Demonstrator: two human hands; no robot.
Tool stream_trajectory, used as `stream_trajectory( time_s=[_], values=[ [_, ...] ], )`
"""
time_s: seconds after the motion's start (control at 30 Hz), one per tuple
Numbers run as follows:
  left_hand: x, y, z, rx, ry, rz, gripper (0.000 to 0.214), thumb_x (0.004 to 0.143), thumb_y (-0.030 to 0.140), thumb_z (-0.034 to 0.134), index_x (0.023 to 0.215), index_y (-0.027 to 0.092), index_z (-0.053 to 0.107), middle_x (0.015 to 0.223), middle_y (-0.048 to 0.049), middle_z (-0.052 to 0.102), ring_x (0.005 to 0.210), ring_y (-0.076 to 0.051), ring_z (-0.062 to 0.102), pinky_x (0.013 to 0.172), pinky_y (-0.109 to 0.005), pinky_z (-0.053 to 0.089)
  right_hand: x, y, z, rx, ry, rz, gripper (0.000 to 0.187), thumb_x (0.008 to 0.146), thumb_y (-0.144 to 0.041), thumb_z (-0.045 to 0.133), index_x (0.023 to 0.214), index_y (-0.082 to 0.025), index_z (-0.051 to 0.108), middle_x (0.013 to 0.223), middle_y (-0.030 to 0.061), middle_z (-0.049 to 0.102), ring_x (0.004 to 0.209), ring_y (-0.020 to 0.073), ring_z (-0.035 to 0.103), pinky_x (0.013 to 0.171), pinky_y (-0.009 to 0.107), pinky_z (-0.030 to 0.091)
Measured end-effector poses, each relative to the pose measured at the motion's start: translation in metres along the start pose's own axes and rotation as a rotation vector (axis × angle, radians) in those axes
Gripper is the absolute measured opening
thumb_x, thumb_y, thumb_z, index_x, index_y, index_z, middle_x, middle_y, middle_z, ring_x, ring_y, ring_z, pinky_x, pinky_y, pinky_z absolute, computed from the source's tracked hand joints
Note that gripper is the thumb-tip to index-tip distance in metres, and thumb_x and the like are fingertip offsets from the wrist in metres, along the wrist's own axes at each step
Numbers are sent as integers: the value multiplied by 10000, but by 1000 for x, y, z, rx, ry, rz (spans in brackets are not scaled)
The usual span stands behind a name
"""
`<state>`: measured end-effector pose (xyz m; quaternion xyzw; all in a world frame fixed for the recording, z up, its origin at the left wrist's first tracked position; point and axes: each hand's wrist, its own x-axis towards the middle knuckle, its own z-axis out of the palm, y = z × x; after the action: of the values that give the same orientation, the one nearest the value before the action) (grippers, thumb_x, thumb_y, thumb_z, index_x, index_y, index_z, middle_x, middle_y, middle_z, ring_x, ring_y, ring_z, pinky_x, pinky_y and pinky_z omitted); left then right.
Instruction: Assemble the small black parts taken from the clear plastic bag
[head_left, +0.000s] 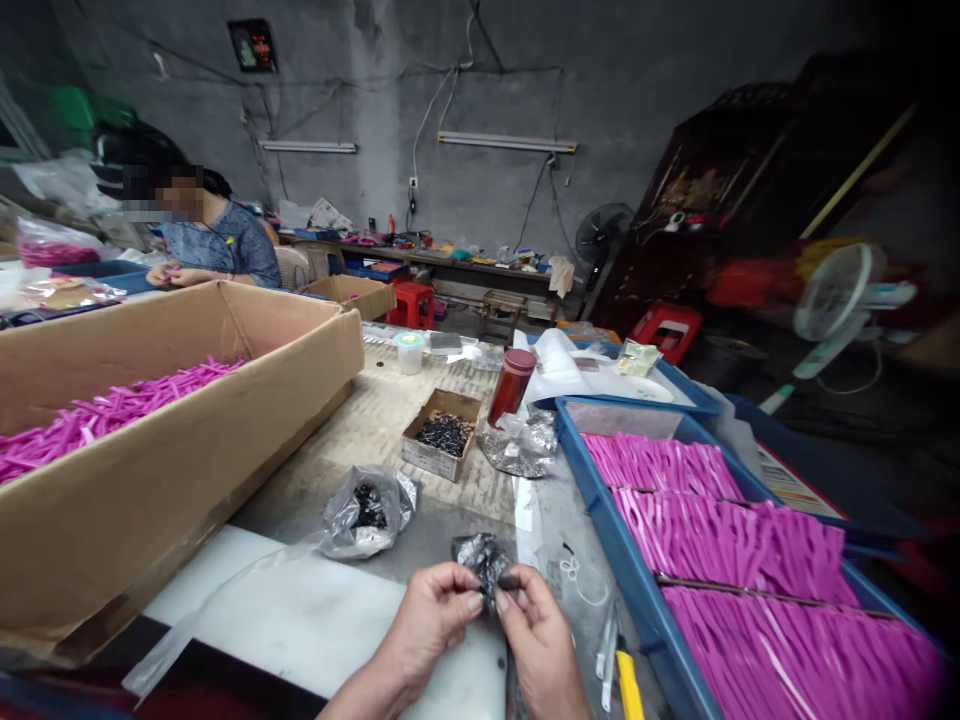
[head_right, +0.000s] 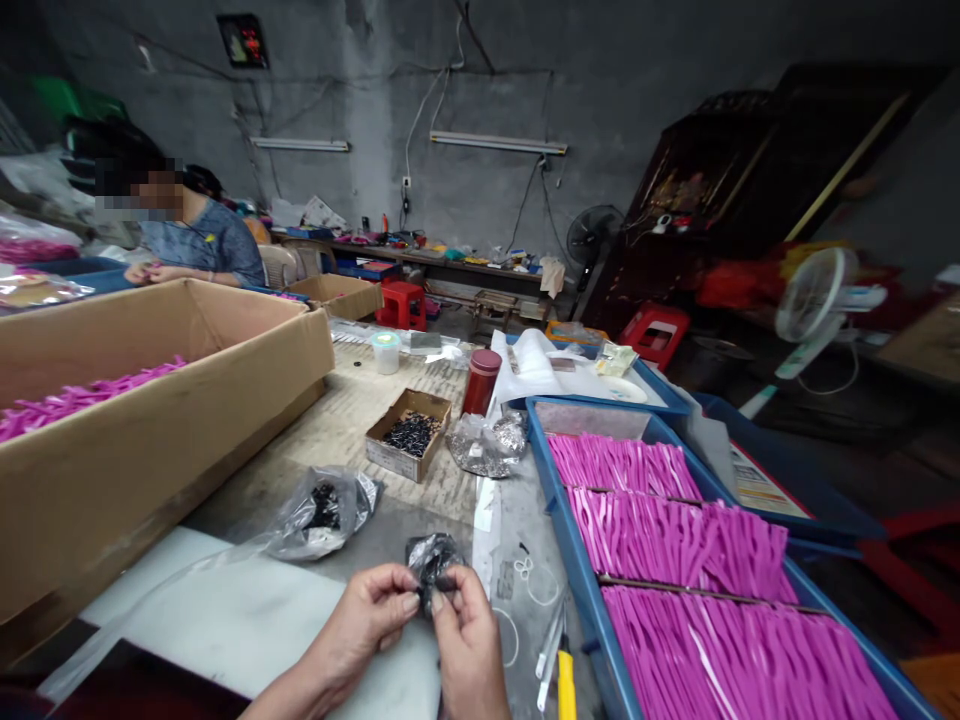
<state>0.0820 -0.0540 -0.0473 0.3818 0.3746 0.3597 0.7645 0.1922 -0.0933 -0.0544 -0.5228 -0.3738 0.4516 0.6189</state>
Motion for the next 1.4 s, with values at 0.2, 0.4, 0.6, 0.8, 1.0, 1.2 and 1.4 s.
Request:
stream_trajectory(
  time_s=[0.2, 0.4, 0.6, 0.8, 1.0, 1.2, 1.4],
  values=[
    [0, 0, 1, 23, 35, 11, 246, 505, 273, 677, 620, 114, 529, 407, 74, 381, 347, -19, 254, 351, -156, 160, 1, 0, 0, -12, 20, 9, 100, 676, -212, 526, 767, -182, 498, 663, -1, 575, 620, 147, 535, 561, 227, 419],
    [-1, -1, 2, 28, 35, 3, 232, 500, 271, 679, 604, 125, 532, 398, 75, 381, 350, -24, 250, 359, -158, 167, 1, 1, 0, -28, 16, -1, 101, 668, -210, 532, 762, -183, 508, 651, -3, 580, 604, 145, 539, 550, 225, 425],
    [-1, -2, 1, 104, 14, 44, 196, 526, 281, 658, 576, 126, 549, 405, 70, 372, 369, -35, 266, 381, -165, 182, 1, 3, 0, -75, 1, -21, 118, 671, -232, 527, 775, -179, 507, 647, 6, 583, 613, 156, 548, 545, 231, 435],
    [0, 2, 1, 208, 25, 139, 145, 534, 250, 647, 538, 119, 586, 534, 30, 470, 415, -47, 322, 406, -176, 237, 0, 3, -3, -184, -12, -53, 127, 700, -224, 498, 818, -180, 512, 672, 10, 594, 628, 154, 554, 556, 219, 436],
    [0, 2, 1, 141, 27, 93, 154, 536, 246, 649, 557, 117, 569, 466, 51, 428, 371, -30, 295, 375, -168, 202, 2, 5, -3, -248, 15, -73, 168, 696, -265, 508, 839, -179, 524, 688, 18, 594, 645, 164, 555, 580, 227, 441],
    [1, 2, 1, 20, 35, 3, 230, 502, 276, 675, 599, 113, 545, 410, 64, 416, 332, -21, 272, 338, -159, 168, 4, -1, -2, -86, -50, -7, 191, 731, -299, 471, 886, -187, 469, 765, 32, 589, 700, 166, 550, 639, 257, 430],
    [4, 8, 1, -72, 25, -3, 220, 521, 257, 671, 595, 100, 536, 435, 55, 416, 353, -12, 271, 337, -149, 172, 6, 3, -6, 4, -18, 53, 230, 686, -337, 522, 852, -182, 483, 652, 15, 592, 588, 157, 544, 549, 246, 430]
  ],
)
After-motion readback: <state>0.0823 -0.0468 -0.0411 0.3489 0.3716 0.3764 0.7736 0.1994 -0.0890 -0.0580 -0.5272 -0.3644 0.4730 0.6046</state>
